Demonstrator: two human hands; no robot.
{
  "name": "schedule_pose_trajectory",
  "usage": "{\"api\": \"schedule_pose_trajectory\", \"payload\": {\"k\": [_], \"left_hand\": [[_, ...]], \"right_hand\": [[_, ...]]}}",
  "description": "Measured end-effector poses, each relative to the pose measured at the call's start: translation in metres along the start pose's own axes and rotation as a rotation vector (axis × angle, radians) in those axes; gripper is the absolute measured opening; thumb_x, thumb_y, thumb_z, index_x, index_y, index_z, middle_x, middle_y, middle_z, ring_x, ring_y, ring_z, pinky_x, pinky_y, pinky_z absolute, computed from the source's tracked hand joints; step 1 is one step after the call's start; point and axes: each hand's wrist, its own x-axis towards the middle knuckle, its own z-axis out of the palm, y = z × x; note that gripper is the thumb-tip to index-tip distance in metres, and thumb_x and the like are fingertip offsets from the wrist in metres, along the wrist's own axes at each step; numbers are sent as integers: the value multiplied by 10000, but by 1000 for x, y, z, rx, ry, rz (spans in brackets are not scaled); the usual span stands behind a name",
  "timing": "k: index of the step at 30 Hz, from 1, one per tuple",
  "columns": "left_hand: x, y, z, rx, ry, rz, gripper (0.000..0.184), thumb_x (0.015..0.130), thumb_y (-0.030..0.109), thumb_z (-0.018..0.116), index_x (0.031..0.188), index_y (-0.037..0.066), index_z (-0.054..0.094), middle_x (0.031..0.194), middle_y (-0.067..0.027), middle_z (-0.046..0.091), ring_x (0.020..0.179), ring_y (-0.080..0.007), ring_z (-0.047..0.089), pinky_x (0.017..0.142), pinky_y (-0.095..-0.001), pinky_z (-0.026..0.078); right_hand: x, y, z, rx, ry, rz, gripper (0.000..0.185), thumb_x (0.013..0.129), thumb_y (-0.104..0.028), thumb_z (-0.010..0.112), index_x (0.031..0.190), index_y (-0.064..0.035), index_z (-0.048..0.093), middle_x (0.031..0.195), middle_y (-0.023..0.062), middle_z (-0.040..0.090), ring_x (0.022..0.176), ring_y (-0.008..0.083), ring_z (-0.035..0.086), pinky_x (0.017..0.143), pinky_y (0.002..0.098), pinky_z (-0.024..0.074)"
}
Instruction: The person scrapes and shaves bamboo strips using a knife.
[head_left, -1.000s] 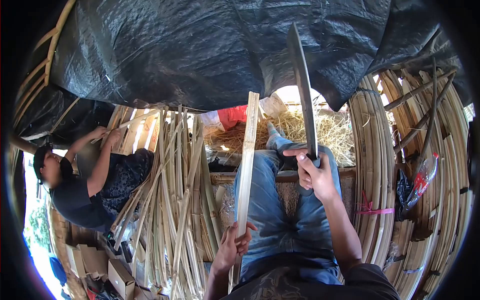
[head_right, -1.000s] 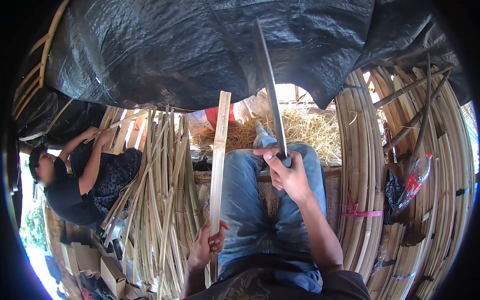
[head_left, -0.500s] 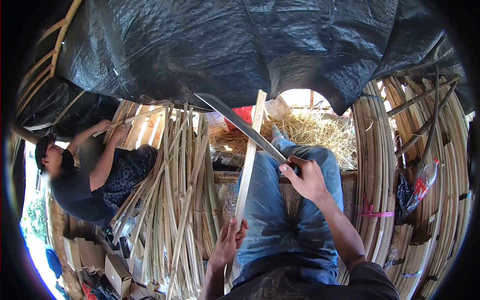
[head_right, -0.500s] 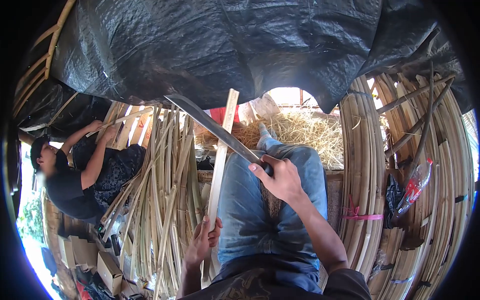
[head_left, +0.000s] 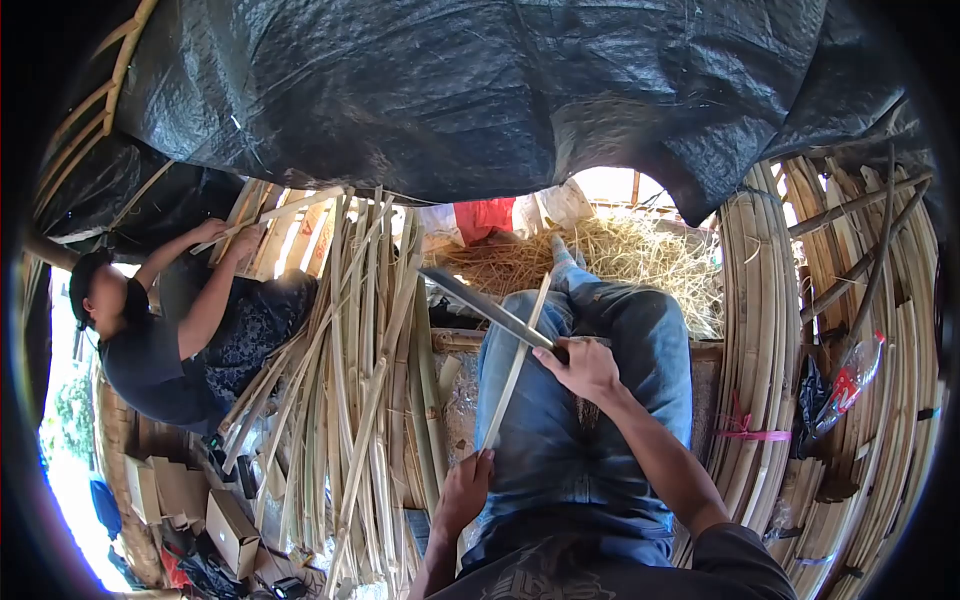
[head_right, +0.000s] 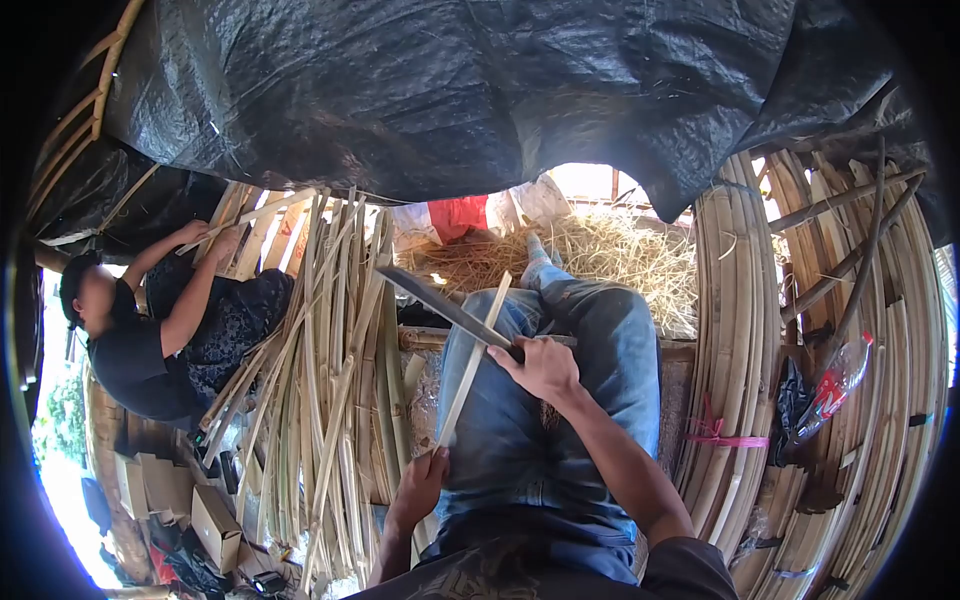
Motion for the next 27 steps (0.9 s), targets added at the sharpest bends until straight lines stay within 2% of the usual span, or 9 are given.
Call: {"api": "schedule_pose_trajectory", "payload": {"k": [2,4,5,7,11,20,23,25,27], "left_hand": [[-5,-3,0,-12,-35,-52,361,1063,283,493,895,-14,608,735,-245,598,739,-463,597,652,-495,440],[-15,-2,3,-4,39,-23,378,1067,282,477,887,-26,601,723,-216,570,686,-387,556,652,-460,429],[-20,-1,4,-8,36,-34,378,1067,282,477,887,-26,601,723,-216,570,686,-387,556,652,-460,429],[-28,4,3,44,39,-59,387,1061,315,483,936,-29,610,763,-286,601,766,-511,587,650,-537,432],[-39,18,-2,67,19,-173,401,1066,328,467,954,-29,611,782,-306,604,781,-520,588,651,-540,429],[-66,17,-8,79,-54,-286,408,1065,334,453,1024,-33,628,757,-277,607,747,-478,607,654,-511,443],[-75,28,-14,-12,-81,-335,416,1066,331,440,1012,-37,624,766,-278,611,745,-471,605,654,-498,446],[-78,36,-18,-5,-86,-335,425,1065,331,430,995,-42,623,778,-279,616,754,-465,612,663,-497,451],[-82,30,-18,24,-112,-394,424,1063,335,423,988,-33,620,794,-274,618,756,-459,616,682,-499,455]], "right_hand": [[1,8,20,-85,36,-62,720,925,-727,492,949,-61,766,760,227,712,759,402,729,722,495,602],[2,9,22,-84,41,-90,710,920,-723,504,930,-64,766,732,221,704,727,391,727,690,486,602],[1,10,23,-85,52,-124,700,915,-720,516,910,-67,766,705,215,696,694,379,726,657,478,601],[-3,10,24,-131,70,-146,687,906,-718,532,884,-72,764,667,202,684,655,365,719,620,466,596],[-6,14,30,-170,173,-212,658,878,-714,578,826,-81,752,573,173,649,553,330,695,533,437,578],[17,33,39,-192,283,-107,663,888,-706,575,875,-69,759,612,172,679,612,328,721,588,447,594],[19,27,38,-250,218,-91,671,897,-703,565,892,-61,761,644,184,693,633,327,728,616,446,599],[20,28,38,-253,225,-111,635,895,-662,612,891,-44,757,642,189,683,616,334,718,576,437,591],[34,42,48,-198,470,-54,591,892,-614,660,873,-31,754,635,192,664,596,343,703,529,424,576]]}}
